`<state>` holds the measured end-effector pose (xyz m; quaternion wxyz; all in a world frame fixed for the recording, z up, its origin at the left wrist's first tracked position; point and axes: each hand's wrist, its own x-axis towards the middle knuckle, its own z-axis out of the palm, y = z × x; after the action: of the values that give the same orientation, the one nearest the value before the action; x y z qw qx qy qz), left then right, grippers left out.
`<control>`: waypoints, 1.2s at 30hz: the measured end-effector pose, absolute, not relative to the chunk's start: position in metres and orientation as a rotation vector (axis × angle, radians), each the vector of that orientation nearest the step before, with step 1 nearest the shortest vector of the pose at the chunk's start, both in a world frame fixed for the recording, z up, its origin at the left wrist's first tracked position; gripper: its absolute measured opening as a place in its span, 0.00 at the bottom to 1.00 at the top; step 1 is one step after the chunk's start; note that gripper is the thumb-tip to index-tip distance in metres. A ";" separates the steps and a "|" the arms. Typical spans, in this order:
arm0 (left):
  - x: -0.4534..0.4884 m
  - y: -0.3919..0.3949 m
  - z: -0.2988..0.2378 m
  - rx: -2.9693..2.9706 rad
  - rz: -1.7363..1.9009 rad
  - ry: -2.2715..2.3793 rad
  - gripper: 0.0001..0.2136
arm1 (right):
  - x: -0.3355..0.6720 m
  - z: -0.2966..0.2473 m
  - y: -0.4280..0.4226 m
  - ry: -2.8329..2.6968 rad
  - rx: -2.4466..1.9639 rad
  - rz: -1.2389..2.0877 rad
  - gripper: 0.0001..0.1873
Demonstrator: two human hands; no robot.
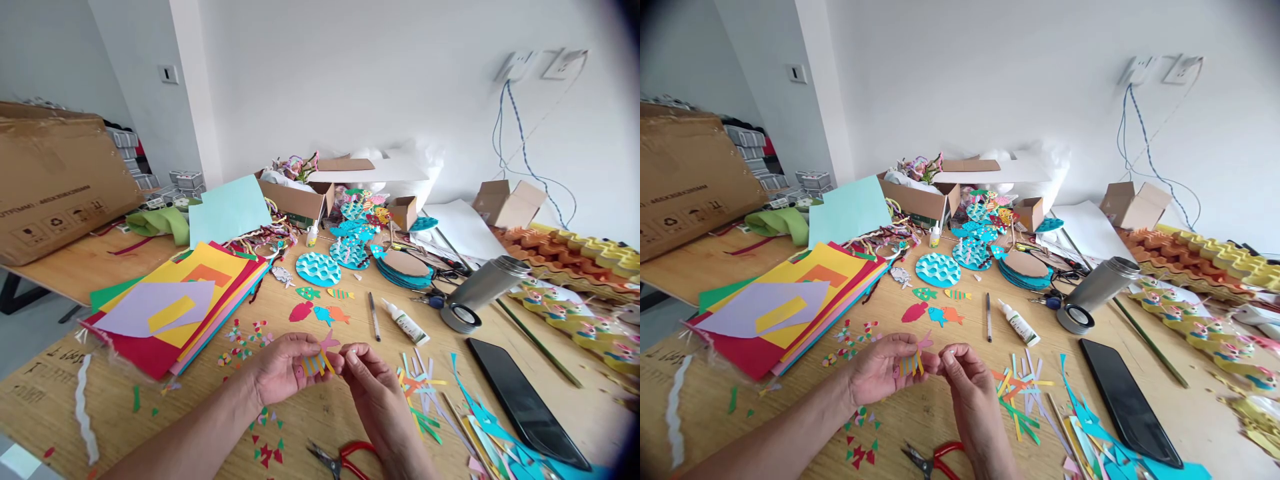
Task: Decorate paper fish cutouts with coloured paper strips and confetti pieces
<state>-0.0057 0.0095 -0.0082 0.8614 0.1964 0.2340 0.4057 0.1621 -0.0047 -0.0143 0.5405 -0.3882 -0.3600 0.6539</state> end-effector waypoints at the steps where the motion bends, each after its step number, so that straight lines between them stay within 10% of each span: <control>1: -0.006 0.010 -0.008 0.411 0.853 0.492 0.02 | 0.163 -0.015 -0.004 -0.861 -0.939 1.531 0.13; 36: 0.002 0.016 -0.009 0.747 1.102 0.942 0.13 | 0.176 -0.017 0.001 -1.237 -1.377 0.978 0.15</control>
<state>0.0022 0.0156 -0.0091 0.6855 0.3335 0.4203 0.4921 0.1757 0.0006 -0.0174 0.5005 -0.5694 -0.5116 0.4045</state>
